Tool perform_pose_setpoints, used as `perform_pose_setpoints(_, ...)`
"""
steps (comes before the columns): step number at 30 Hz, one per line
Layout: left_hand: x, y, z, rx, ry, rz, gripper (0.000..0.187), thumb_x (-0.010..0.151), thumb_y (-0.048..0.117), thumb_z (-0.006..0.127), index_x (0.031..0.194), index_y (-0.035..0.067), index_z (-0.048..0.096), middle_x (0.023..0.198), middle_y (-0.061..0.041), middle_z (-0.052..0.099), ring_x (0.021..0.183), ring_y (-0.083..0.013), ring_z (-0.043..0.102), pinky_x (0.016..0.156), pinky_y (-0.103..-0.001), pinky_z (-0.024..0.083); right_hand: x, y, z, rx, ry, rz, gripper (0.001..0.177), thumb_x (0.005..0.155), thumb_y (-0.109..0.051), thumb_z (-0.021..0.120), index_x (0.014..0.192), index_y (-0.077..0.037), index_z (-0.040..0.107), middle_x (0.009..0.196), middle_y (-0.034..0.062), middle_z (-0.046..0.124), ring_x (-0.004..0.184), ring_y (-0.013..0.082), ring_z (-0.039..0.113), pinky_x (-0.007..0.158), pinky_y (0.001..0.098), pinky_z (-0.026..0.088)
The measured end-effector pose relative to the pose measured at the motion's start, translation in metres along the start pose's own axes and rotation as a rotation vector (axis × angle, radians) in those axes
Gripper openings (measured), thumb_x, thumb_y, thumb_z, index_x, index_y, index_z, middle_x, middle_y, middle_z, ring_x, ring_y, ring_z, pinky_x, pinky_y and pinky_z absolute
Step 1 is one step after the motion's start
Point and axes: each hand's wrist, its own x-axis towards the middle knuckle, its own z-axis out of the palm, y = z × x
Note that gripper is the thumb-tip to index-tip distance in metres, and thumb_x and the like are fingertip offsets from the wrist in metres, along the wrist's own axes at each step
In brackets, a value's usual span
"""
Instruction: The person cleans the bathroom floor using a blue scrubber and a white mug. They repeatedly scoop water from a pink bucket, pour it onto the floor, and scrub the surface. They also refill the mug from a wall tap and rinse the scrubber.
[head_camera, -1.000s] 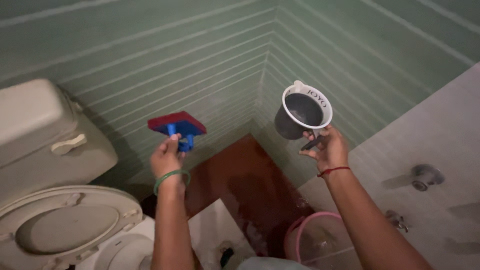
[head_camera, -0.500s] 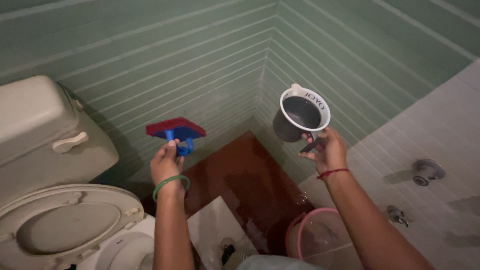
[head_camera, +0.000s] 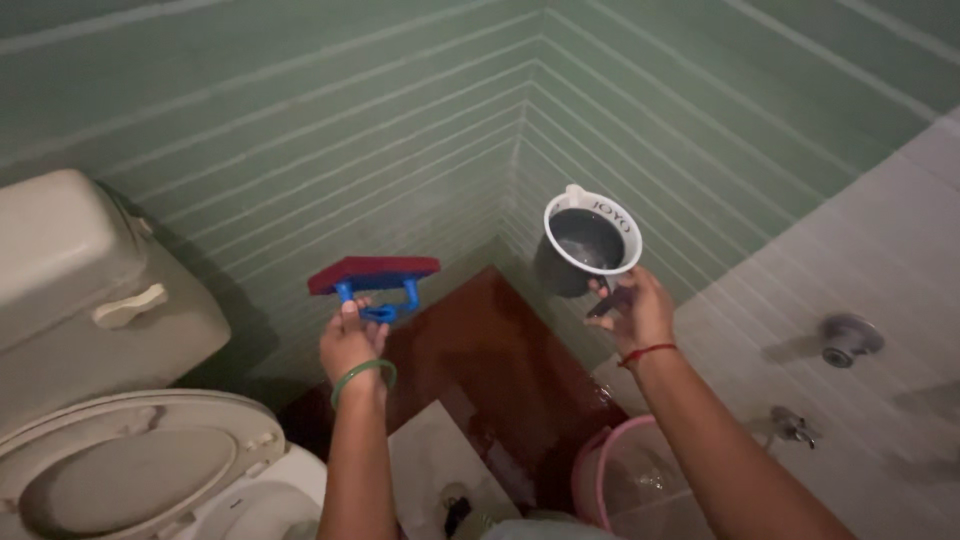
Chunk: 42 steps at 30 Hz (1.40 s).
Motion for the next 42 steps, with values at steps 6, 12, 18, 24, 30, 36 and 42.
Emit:
perform_pose_setpoints(6, -0.002, 0.009, -0.010, -0.275, -0.083, -0.179, 0.023, 0.106, 0.029, 0.051, 0.103, 0.008, 0.061, 0.112, -0.011, 0.069, 0.101, -0.0300, 0.070, 0.093, -0.044, 0.059, -0.004, 0.009, -0.006, -0.048, 0.012, -0.004, 0.044, 0.089, -0.012, 0.046, 0.131, -0.007, 0.056, 0.096, 0.0057, 0.060, 0.099, 0.0210, 0.066, 0.083, 0.0694, 0.051)
perform_pose_setpoints(12, 0.011, -0.016, -0.030, -0.867, -0.161, -0.472, 0.021, 0.107, 0.020, 0.050, 0.104, 0.003, 0.063, 0.119, -0.015, 0.070, 0.113, -0.0317, 0.070, 0.102, -0.049, 0.052, -0.005, 0.020, -0.008, -0.038, -0.006, 0.003, 0.041, 0.093, -0.019, 0.047, 0.129, -0.006, 0.059, 0.099, 0.0078, 0.063, 0.096, 0.0194, 0.065, 0.083, 0.0644, 0.056)
perform_pose_setpoints(18, 0.026, -0.029, -0.034, -0.920, -0.069, -0.519, 0.018, 0.107, 0.006, 0.042, 0.101, 0.002, 0.058, 0.119, -0.022, 0.070, 0.112, -0.0344, 0.071, 0.099, -0.049, 0.053, -0.009, 0.022, 0.002, -0.048, -0.024, -0.050, 0.043, 0.094, -0.021, 0.046, 0.133, -0.005, 0.057, 0.102, 0.0078, 0.063, 0.094, 0.0160, 0.062, 0.083, 0.0599, 0.058)
perform_pose_setpoints(24, 0.046, -0.051, -0.035, -0.968, 0.087, -0.575, 0.021, 0.107, 0.008, 0.041, 0.094, -0.002, 0.054, 0.111, -0.026, 0.070, 0.105, -0.0360, 0.073, 0.095, -0.047, 0.057, -0.009, 0.020, 0.018, -0.107, -0.053, -0.063, 0.048, 0.091, -0.016, 0.043, 0.135, -0.004, 0.056, 0.094, 0.0083, 0.062, 0.088, 0.0173, 0.063, 0.080, 0.0600, 0.061)
perform_pose_setpoints(30, 0.096, -0.105, -0.057, -0.922, 0.095, -0.594, 0.022, 0.107, 0.008, 0.042, 0.094, 0.003, 0.058, 0.099, -0.011, 0.067, 0.091, -0.0292, 0.071, 0.089, -0.054, 0.059, -0.010, 0.011, 0.033, -0.223, -0.252, -0.078, 0.046, 0.094, -0.012, 0.041, 0.135, -0.001, 0.059, 0.088, 0.0103, 0.067, 0.075, 0.0170, 0.060, 0.065, 0.0443, 0.056)
perform_pose_setpoints(36, 0.114, -0.157, -0.076, -0.856, 0.177, -0.693, 0.022, 0.108, 0.015, 0.039, 0.106, 0.005, 0.058, 0.112, -0.018, 0.066, 0.102, -0.0350, 0.068, 0.090, -0.052, 0.056, -0.010, -0.011, 0.080, -0.455, -0.320, -0.066, 0.038, 0.104, -0.024, 0.046, 0.127, -0.002, 0.064, 0.084, 0.0087, 0.064, 0.073, 0.0173, 0.063, 0.062, 0.0432, 0.060)
perform_pose_setpoints(42, 0.113, -0.173, -0.079, -0.960, 0.145, -0.713, 0.021, 0.108, 0.012, 0.044, 0.114, 0.001, 0.060, 0.118, -0.020, 0.068, 0.112, -0.0340, 0.067, 0.091, -0.052, 0.057, -0.007, -0.026, 0.127, -0.646, -0.412, -0.045, 0.037, 0.099, -0.018, 0.051, 0.127, 0.001, 0.068, 0.081, 0.0096, 0.066, 0.066, 0.0175, 0.065, 0.058, 0.0418, 0.059)
